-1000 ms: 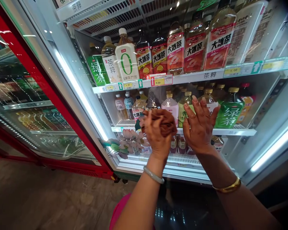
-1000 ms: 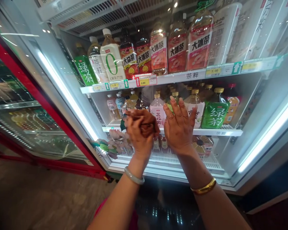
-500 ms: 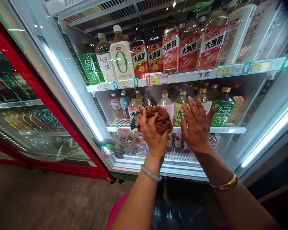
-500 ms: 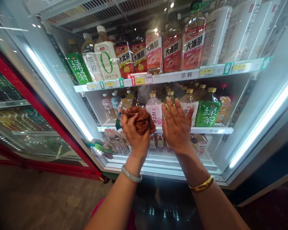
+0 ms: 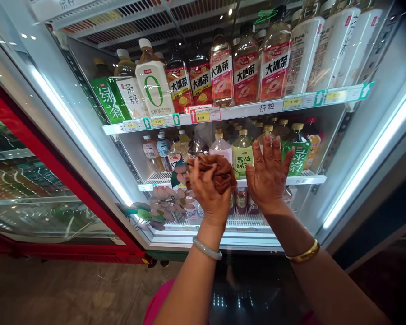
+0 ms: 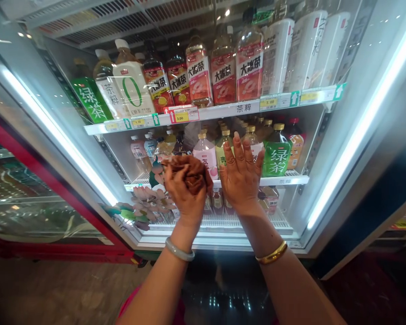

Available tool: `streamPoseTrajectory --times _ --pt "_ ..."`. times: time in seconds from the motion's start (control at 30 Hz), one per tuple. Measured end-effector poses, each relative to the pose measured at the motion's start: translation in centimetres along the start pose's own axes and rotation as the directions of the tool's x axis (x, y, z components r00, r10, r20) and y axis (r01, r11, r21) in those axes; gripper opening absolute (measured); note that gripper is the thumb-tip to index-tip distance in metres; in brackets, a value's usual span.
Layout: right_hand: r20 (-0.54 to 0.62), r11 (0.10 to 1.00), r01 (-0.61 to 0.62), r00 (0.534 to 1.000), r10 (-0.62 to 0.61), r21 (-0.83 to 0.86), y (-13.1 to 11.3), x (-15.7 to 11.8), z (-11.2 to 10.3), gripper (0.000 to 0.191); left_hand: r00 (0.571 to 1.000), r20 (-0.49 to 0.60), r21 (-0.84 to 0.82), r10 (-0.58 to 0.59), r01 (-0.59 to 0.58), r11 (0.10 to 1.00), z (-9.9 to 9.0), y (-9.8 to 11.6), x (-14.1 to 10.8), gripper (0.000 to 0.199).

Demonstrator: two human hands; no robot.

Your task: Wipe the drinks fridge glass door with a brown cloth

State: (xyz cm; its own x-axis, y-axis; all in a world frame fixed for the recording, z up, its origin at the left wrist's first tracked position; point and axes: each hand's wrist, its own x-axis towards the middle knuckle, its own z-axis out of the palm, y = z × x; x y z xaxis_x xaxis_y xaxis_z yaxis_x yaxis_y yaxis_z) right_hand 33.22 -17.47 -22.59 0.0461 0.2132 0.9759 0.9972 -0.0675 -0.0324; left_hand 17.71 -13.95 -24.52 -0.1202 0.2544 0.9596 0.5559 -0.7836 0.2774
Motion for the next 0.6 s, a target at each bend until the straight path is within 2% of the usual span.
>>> streamPoseTrajectory --times 0.1,0.17,0.23,0.27,0.3,0.37,0.47,0.53,0.6 --pt "-0.004 1.0 0.0 1.0 0.0 0.024 -0.1 0.0 -0.2 0.07 0.971 0.127 -0.067 0.2 -0.193 0.979 0.4 0.8 -1.2 0.041" --pt "0.001 0.999 -0.004 1.0 0.004 0.032 -0.1 0.1 -0.4 0.069 0.956 0.168 -0.091 0.239 -0.226 0.97 0.0 0.7 -0.4 0.042" --pt "0.015 0.999 -0.005 1.0 0.004 0.032 -0.2 0.1 -0.6 0.071 0.988 0.102 -0.052 0.118 -0.113 0.992 -0.8 0.0 1.5 0.049" --pt "0.021 0.999 -0.003 1.0 0.002 0.032 -0.2 0.1 -0.6 0.072 1.0 0.016 -0.021 0.001 0.0 1.0 -1.2 -0.6 2.4 0.054" --pt "0.025 0.999 0.001 1.0 -0.002 0.032 -0.1 0.0 -0.7 0.073 0.991 -0.074 -0.004 -0.115 0.115 0.993 -1.6 -1.1 3.3 0.056" --pt "0.029 1.0 0.004 1.0 -0.005 0.03 -0.1 0.0 -0.7 0.073 0.966 -0.158 0.004 -0.206 0.209 0.978 -2.0 -2.1 4.2 0.058" --pt "0.026 1.0 0.002 1.0 -0.003 0.021 0.0 -0.1 -0.5 0.072 0.988 -0.109 0.012 -0.106 0.108 0.994 -1.6 -2.3 2.9 0.056" --pt "0.016 1.0 0.006 1.0 -0.007 0.021 0.0 -0.1 -0.4 0.072 0.999 -0.05 0.015 -0.005 0.006 1.0 -0.8 -1.6 0.9 0.052" --pt "-0.003 1.0 0.008 1.0 -0.008 0.029 0.0 -0.1 -0.3 0.071 0.991 0.047 -0.006 0.122 -0.121 0.993 -0.2 -0.5 -1.2 0.045"
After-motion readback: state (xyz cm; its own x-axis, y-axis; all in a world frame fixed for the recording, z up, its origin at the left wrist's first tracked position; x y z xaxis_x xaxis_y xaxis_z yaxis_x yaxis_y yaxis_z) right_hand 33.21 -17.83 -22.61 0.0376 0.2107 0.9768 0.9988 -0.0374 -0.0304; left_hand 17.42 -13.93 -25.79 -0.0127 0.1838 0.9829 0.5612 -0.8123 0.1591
